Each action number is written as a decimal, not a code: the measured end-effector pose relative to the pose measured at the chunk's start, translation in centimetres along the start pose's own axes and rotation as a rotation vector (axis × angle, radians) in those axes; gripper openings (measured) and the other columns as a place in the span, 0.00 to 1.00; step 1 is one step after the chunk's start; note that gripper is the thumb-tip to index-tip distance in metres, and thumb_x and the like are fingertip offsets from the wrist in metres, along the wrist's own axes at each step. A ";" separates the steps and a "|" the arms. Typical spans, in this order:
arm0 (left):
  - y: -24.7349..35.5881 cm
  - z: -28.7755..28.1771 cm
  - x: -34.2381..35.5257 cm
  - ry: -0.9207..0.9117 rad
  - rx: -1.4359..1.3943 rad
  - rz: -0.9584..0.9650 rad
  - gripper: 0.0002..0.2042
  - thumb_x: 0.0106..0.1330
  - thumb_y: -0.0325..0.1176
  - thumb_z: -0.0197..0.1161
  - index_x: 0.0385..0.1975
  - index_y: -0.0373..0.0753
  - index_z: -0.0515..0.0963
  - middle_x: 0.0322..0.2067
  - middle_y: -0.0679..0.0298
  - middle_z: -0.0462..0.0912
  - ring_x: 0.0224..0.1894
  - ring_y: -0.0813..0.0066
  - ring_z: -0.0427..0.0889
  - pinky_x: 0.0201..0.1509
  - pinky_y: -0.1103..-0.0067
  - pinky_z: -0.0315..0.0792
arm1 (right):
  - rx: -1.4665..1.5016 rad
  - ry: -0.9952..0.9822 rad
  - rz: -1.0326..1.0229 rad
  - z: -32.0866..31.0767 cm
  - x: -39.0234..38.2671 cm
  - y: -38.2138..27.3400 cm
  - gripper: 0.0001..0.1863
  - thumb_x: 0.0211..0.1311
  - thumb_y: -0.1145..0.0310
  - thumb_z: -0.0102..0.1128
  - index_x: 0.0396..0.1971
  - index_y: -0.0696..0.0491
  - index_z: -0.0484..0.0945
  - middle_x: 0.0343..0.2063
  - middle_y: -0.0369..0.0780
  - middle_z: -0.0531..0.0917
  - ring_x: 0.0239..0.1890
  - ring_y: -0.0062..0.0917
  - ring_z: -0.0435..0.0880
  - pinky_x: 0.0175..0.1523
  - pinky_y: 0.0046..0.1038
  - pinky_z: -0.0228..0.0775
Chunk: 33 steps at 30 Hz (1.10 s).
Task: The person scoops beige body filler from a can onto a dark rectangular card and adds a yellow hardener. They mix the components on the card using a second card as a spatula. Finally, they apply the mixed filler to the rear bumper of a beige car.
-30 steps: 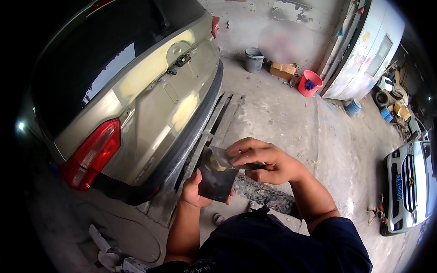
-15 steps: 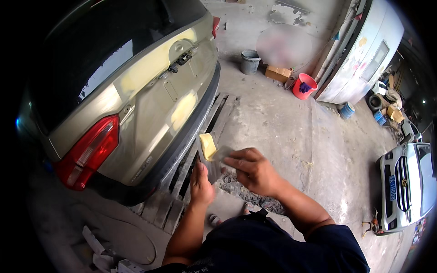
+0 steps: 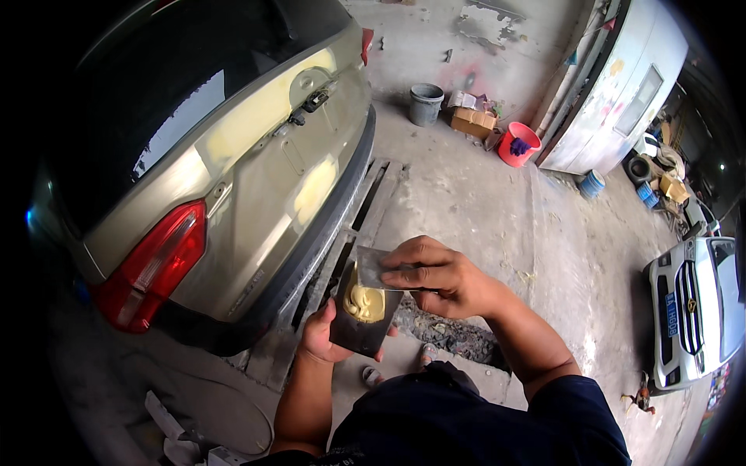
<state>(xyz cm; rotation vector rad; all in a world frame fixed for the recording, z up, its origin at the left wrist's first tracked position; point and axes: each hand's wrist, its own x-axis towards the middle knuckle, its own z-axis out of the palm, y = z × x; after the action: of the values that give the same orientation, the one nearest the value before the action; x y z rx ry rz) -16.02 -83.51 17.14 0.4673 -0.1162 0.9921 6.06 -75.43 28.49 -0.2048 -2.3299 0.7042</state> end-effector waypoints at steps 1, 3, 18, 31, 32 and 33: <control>-0.1 -0.1 0.0 -0.026 -0.001 -0.012 0.34 0.66 0.55 0.51 0.66 0.41 0.53 0.59 0.49 0.65 0.55 0.39 0.70 0.41 0.53 0.77 | -0.002 -0.015 -0.008 0.1 -0.2 0.8 0.27 0.36 0.81 0.55 0.45 0.54 0.80 0.47 0.44 0.78 0.51 0.41 0.73 0.56 0.38 0.66; -0.2 0.1 0.3 -0.038 0.023 0.003 0.34 0.66 0.55 0.51 0.66 0.40 0.53 0.59 0.49 0.64 0.56 0.39 0.69 0.41 0.54 0.77 | -0.004 -0.045 -0.026 -0.1 -0.7 2.5 0.28 0.36 0.81 0.55 0.45 0.54 0.80 0.48 0.44 0.78 0.51 0.42 0.72 0.57 0.39 0.65; -0.1 -2.8 8.1 0.515 1.399 0.610 0.22 0.72 0.45 0.47 0.52 0.29 0.71 0.52 0.54 0.74 0.54 0.66 0.72 0.58 0.74 0.63 | 1.248 0.249 0.698 2.4 -2.6 11.7 0.17 0.61 0.81 0.53 0.51 0.59 0.67 0.41 0.40 0.81 0.42 0.20 0.80 0.48 0.21 0.71; 1.5 -7.7 9.5 0.230 0.083 0.267 0.35 0.64 0.58 0.51 0.62 0.37 0.56 0.52 0.46 0.71 0.44 0.46 0.79 0.40 0.56 0.76 | 0.646 -0.352 0.077 -5.5 5.3 17.7 0.25 0.47 0.84 0.56 0.49 0.52 0.77 0.52 0.46 0.75 0.56 0.41 0.74 0.56 0.35 0.68; 1.3 -7.9 9.4 0.244 0.060 0.267 0.36 0.64 0.57 0.53 0.62 0.35 0.55 0.51 0.46 0.72 0.45 0.46 0.79 0.41 0.58 0.76 | 0.624 -0.382 0.098 -5.5 5.3 18.6 0.25 0.46 0.84 0.56 0.49 0.52 0.77 0.52 0.46 0.75 0.55 0.41 0.74 0.55 0.36 0.68; 1.2 -8.2 9.3 0.258 0.037 0.267 0.37 0.63 0.56 0.54 0.63 0.34 0.54 0.51 0.46 0.72 0.45 0.47 0.79 0.41 0.59 0.77 | 0.508 -0.427 0.074 -5.7 5.6 19.5 0.25 0.47 0.84 0.56 0.48 0.52 0.78 0.51 0.47 0.75 0.55 0.42 0.74 0.55 0.36 0.68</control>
<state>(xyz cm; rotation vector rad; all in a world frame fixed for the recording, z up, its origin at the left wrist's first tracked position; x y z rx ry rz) -12.90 -72.24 13.04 0.3591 0.0743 1.3097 4.77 -54.79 24.70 0.1011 -2.4432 1.4636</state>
